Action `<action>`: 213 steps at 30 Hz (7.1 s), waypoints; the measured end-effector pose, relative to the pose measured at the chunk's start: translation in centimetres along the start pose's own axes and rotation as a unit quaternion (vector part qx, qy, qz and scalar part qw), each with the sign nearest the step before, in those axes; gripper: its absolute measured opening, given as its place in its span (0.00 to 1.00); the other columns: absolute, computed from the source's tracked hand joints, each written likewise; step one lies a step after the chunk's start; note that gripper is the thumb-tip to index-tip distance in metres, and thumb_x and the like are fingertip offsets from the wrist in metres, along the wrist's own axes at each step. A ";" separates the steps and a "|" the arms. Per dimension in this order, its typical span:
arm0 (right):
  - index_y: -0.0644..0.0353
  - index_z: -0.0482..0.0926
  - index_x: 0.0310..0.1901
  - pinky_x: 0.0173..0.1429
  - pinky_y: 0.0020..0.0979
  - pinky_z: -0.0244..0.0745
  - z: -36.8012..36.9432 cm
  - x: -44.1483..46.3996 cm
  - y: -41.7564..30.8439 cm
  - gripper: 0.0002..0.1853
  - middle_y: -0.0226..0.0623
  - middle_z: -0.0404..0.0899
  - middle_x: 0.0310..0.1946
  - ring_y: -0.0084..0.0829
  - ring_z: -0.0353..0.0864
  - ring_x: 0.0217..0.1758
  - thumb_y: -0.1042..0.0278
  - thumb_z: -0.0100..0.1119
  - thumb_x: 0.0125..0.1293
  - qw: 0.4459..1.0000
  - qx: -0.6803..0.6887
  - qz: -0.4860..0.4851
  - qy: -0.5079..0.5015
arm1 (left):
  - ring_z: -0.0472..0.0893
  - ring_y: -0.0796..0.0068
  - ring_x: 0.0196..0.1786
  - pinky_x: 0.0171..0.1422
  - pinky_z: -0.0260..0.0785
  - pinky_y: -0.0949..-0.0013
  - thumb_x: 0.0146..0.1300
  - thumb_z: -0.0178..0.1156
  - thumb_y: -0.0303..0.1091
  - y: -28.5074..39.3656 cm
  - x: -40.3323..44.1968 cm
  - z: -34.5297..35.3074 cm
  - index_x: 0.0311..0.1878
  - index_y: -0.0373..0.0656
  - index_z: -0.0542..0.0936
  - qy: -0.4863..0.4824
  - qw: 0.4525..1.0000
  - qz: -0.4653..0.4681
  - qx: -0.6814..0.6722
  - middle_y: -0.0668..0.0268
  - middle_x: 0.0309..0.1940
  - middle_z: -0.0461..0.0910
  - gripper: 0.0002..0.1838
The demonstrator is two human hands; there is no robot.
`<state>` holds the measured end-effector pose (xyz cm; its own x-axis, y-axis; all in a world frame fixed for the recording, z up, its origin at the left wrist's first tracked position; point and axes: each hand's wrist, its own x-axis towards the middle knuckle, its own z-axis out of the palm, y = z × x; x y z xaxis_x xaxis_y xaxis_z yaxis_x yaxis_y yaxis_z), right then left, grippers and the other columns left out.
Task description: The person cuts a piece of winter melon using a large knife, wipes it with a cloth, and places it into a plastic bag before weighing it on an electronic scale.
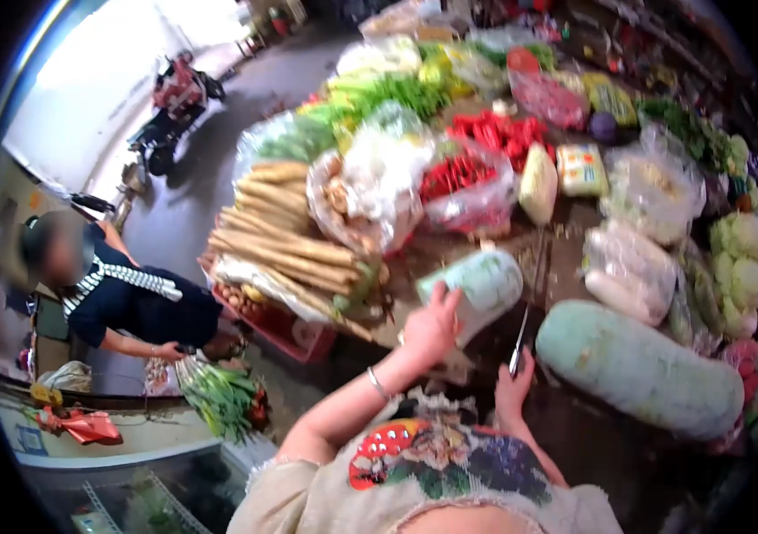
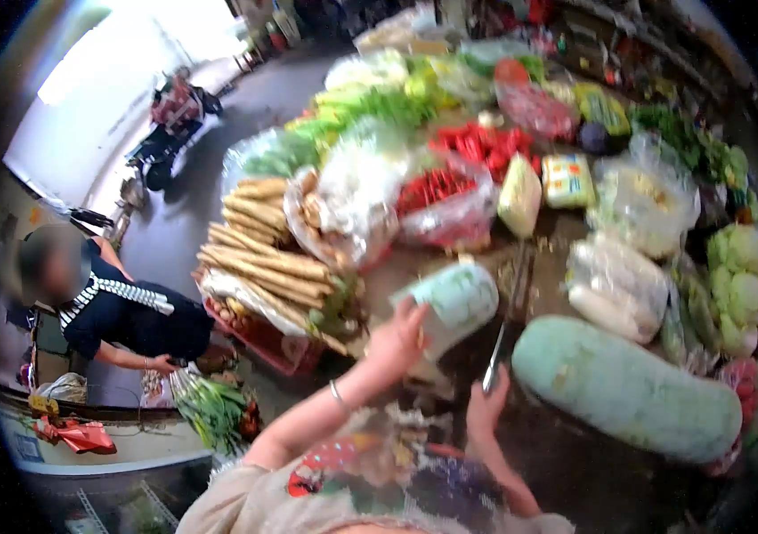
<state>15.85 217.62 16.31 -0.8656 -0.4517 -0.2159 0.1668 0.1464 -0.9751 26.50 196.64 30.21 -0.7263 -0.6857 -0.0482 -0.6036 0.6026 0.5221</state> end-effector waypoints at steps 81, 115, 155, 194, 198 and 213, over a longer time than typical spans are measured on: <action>0.59 0.71 0.45 0.30 0.26 0.65 1.0 -9.5 -11.3 0.06 0.24 0.66 0.22 0.17 0.65 0.25 0.72 0.51 0.69 0.954 -0.219 0.078 -0.186 | 0.82 0.49 0.45 0.47 0.75 0.53 0.54 0.61 0.36 -24.4 -24.6 2.6 0.35 0.46 0.82 -0.242 0.951 -0.190 -0.019 0.51 0.35 0.83 0.07; 0.60 0.73 0.45 0.33 0.26 0.66 1.9 -10.1 -11.5 0.07 0.26 0.67 0.25 0.18 0.66 0.27 0.72 0.52 0.67 0.955 -0.232 0.098 -0.159 | 0.83 0.54 0.39 0.40 0.77 0.60 0.63 0.61 0.30 -9.9 -7.0 -4.1 0.56 0.47 0.78 0.116 0.975 0.147 -0.119 0.57 0.41 0.84 0.17; 0.57 0.73 0.42 0.24 0.19 0.52 -1.2 -6.5 -11.5 0.04 0.16 0.60 0.22 0.09 0.57 0.21 0.76 0.51 0.68 0.985 -0.167 -0.025 -0.043 | 0.79 0.59 0.25 0.30 0.70 0.60 0.59 0.69 0.43 -5.3 -1.4 -0.9 0.65 0.58 0.73 0.058 0.989 0.125 -0.042 0.63 0.20 0.77 0.30; 0.62 0.75 0.43 0.45 0.30 0.70 -2.5 -1.0 -9.9 0.08 0.33 0.74 0.32 0.26 0.72 0.36 0.74 0.51 0.62 0.961 -0.244 0.058 -0.115 | 0.79 0.60 0.32 0.42 0.72 0.60 0.48 0.75 0.43 -4.6 4.9 -4.0 0.68 0.54 0.72 -0.067 0.992 0.005 -0.105 0.58 0.26 0.77 0.40; 0.61 0.75 0.43 0.40 0.29 0.69 -2.7 -1.1 -9.8 0.08 0.30 0.72 0.29 0.23 0.70 0.32 0.75 0.51 0.62 0.962 -0.217 0.120 -0.112 | 0.79 0.59 0.34 0.44 0.72 0.59 0.47 0.76 0.42 -5.1 6.1 -4.1 0.66 0.53 0.74 -0.061 0.992 0.019 -0.113 0.58 0.28 0.78 0.40; 0.57 0.73 0.43 0.20 0.25 0.60 -2.3 -1.2 -8.6 0.06 0.25 0.67 0.20 0.18 0.64 0.16 0.75 0.51 0.64 0.960 -0.165 0.203 -0.100 | 0.79 0.57 0.29 0.35 0.71 0.57 0.56 0.69 0.38 -4.7 4.8 -1.3 0.62 0.49 0.75 0.061 0.993 0.050 -0.086 0.60 0.24 0.77 0.28</action>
<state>14.37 218.96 25.06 -0.6468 -0.4541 -0.6128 0.2846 0.6017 -0.7463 26.24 190.02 28.61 -0.7277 -0.6770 0.1096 -0.4584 0.5990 0.6566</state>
